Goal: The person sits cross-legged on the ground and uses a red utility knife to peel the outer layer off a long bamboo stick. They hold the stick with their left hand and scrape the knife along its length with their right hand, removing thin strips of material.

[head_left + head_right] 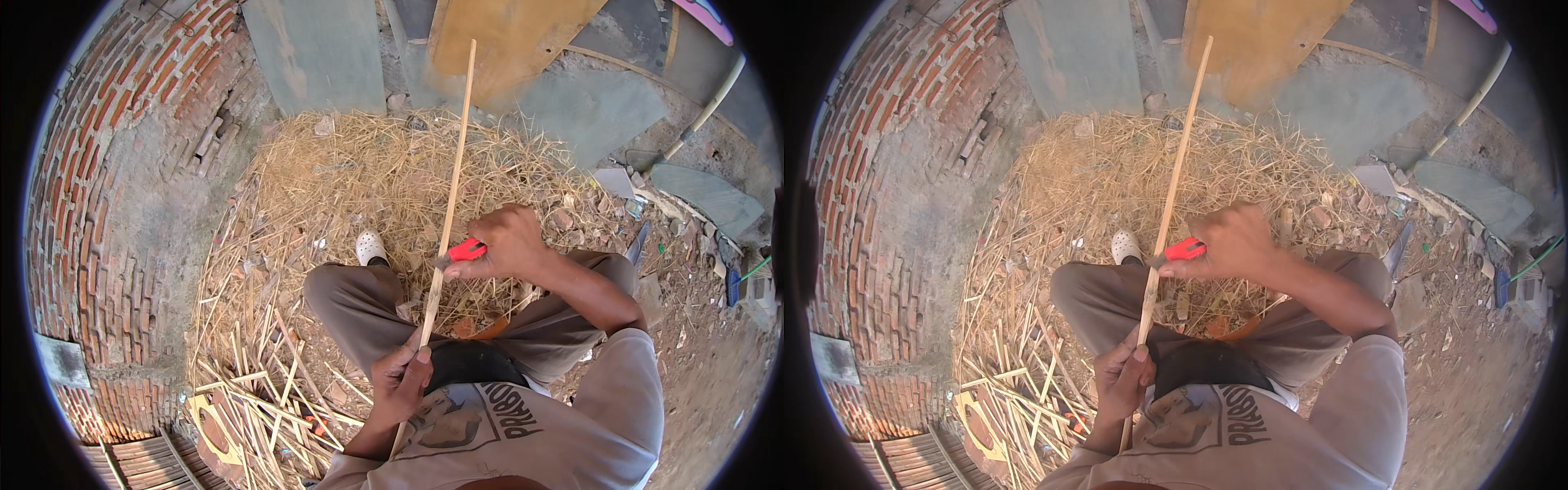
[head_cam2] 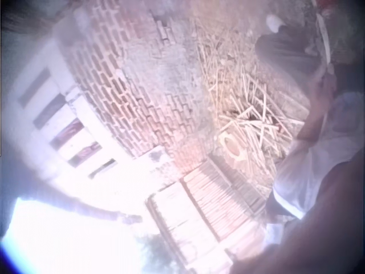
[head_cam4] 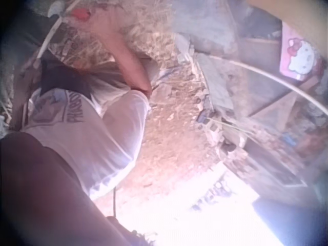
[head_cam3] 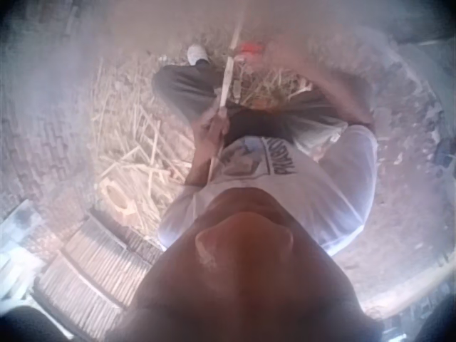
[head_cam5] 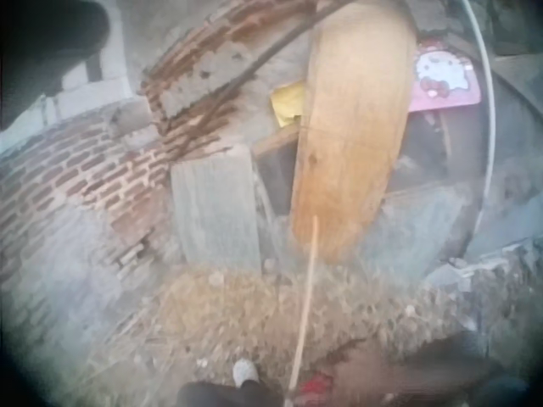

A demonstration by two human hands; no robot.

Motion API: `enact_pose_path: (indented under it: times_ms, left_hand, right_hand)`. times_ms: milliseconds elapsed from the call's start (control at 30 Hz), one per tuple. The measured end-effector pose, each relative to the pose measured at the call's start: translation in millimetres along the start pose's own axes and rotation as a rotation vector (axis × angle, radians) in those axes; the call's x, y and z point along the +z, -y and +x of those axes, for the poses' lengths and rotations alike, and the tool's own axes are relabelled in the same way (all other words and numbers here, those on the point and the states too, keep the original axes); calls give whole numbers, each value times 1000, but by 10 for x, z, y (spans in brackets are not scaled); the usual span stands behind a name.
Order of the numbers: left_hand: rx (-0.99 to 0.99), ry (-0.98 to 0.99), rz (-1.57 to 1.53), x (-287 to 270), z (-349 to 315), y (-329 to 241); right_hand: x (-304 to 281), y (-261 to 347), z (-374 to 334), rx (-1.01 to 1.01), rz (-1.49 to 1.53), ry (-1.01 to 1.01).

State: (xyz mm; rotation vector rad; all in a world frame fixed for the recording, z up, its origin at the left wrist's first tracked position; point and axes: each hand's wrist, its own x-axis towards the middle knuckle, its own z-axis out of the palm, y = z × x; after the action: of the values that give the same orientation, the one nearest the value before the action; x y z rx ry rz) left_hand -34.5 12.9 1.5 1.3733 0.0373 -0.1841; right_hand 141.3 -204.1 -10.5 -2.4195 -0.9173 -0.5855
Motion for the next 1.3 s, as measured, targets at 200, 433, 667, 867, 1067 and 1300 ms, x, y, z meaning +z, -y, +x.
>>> enact_pose_path:
  times_ms: [200, 433, 667, 867, 1067, 1300]
  left_hand:
    - [13, 9, -5, -17, -9, 2]
    - [-30, 27, 18, 43, -55, 15]
    - [-23, 6, 111, -14, -83, 4]
    - [-11, 47, 85, -2, -138, 47]
    - [17, 91, 229, -38, -177, 11]
    - [-48, 207, 261, -26, -322, -47]
  right_hand:
    - [44, -231, 24, 236, -21, 58]
    - [42, -484, 88, 418, -54, 42]
    - [78, -103, -14, 145, 54, 37]
    - [21, -543, 122, 492, -85, 105]
    - [46, -494, 35, 397, 48, 51]
    - [-75, -1529, 209, 906, -33, -6]
